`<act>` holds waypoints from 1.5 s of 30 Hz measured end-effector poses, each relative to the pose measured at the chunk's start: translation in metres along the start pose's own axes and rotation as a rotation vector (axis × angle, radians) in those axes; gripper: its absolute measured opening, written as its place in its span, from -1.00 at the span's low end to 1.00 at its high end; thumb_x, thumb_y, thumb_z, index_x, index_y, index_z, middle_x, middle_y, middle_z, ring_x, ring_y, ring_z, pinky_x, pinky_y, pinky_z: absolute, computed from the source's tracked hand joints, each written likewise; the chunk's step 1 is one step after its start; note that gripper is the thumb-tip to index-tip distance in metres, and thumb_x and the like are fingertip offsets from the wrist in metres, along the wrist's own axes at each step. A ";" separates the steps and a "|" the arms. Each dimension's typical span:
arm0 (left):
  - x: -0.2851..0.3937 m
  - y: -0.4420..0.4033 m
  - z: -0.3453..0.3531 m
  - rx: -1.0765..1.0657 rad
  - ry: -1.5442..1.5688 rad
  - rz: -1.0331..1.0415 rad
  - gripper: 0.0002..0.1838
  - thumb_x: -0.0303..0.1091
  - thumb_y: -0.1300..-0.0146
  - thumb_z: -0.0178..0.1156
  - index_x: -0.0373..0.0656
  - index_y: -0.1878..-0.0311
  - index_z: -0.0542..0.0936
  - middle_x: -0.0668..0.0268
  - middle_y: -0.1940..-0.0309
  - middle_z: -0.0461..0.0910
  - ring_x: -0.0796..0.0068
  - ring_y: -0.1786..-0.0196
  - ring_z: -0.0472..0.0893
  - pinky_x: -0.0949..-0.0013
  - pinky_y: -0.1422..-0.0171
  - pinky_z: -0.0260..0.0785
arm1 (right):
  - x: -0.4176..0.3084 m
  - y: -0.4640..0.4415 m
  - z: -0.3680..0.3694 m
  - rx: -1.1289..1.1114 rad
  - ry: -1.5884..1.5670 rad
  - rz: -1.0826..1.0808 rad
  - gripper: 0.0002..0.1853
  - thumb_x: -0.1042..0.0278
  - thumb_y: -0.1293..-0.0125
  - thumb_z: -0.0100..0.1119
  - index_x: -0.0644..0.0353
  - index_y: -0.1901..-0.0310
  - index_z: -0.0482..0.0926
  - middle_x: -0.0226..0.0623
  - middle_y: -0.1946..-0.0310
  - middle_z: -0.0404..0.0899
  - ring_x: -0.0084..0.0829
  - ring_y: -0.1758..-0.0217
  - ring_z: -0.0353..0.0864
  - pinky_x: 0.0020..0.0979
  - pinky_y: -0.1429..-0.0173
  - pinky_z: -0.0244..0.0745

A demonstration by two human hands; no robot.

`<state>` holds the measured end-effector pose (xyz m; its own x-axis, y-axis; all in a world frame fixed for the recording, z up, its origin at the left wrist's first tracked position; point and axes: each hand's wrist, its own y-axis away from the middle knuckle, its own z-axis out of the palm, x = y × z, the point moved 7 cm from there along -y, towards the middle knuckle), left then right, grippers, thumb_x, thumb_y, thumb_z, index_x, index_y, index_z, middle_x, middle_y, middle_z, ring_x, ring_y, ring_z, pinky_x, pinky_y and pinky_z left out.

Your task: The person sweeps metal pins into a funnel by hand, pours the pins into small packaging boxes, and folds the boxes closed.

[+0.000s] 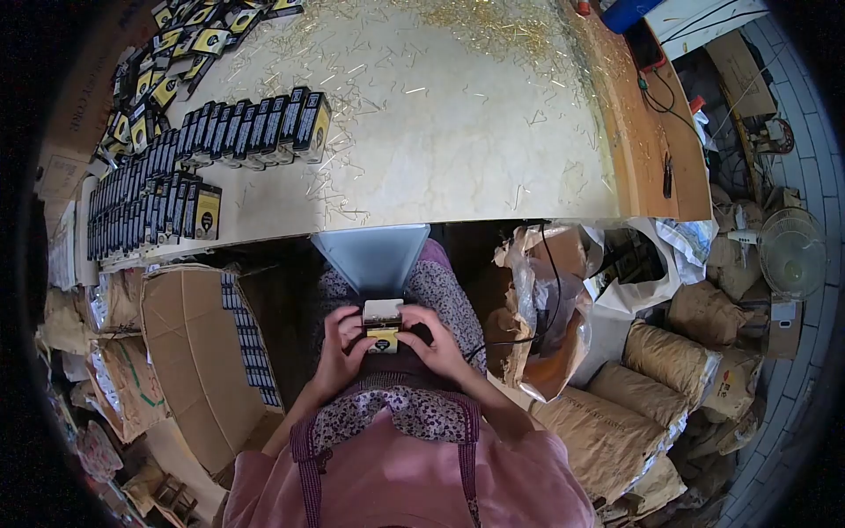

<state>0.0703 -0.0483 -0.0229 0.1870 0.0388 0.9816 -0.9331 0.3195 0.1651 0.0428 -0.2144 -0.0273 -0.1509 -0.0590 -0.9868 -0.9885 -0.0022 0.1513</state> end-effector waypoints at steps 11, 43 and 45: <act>0.004 0.001 0.001 -0.080 -0.082 -0.114 -0.73 -0.59 -0.21 0.14 -0.28 0.01 0.47 0.12 0.09 0.55 0.32 0.07 0.61 0.36 0.01 0.45 | -0.020 -0.013 0.007 -0.026 0.079 -0.040 -0.78 0.55 -0.23 0.18 0.28 0.07 0.56 -0.24 0.12 0.56 -0.40 0.02 0.52 -0.46 -0.09 0.37; 0.050 -0.005 -0.021 0.005 -0.449 0.340 -0.79 -0.61 -0.12 0.18 -0.22 0.15 0.54 0.05 0.16 0.61 0.11 0.08 0.63 0.24 0.01 0.48 | -0.053 -0.033 -0.003 -0.106 0.354 -0.358 -0.78 0.41 -0.13 0.29 0.18 0.15 0.67 -0.26 0.25 0.62 -0.33 0.19 0.57 -0.37 0.07 0.44; 0.103 -0.017 -0.062 0.267 -0.663 0.674 -0.81 -0.64 -0.11 0.09 -0.25 0.19 0.53 0.03 0.25 0.59 0.01 0.16 0.61 0.18 0.05 0.46 | -0.111 -0.056 -0.002 0.099 0.587 -0.635 -0.75 0.40 -0.09 0.30 0.20 0.15 0.65 -0.27 0.16 0.60 -0.27 0.12 0.55 -0.28 -0.02 0.42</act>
<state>0.1246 0.0090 0.0695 -0.5442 -0.4313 0.7196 -0.8353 0.1981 -0.5129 0.1150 -0.2101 0.0741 0.4327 -0.5813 -0.6891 -0.8841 -0.1239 -0.4506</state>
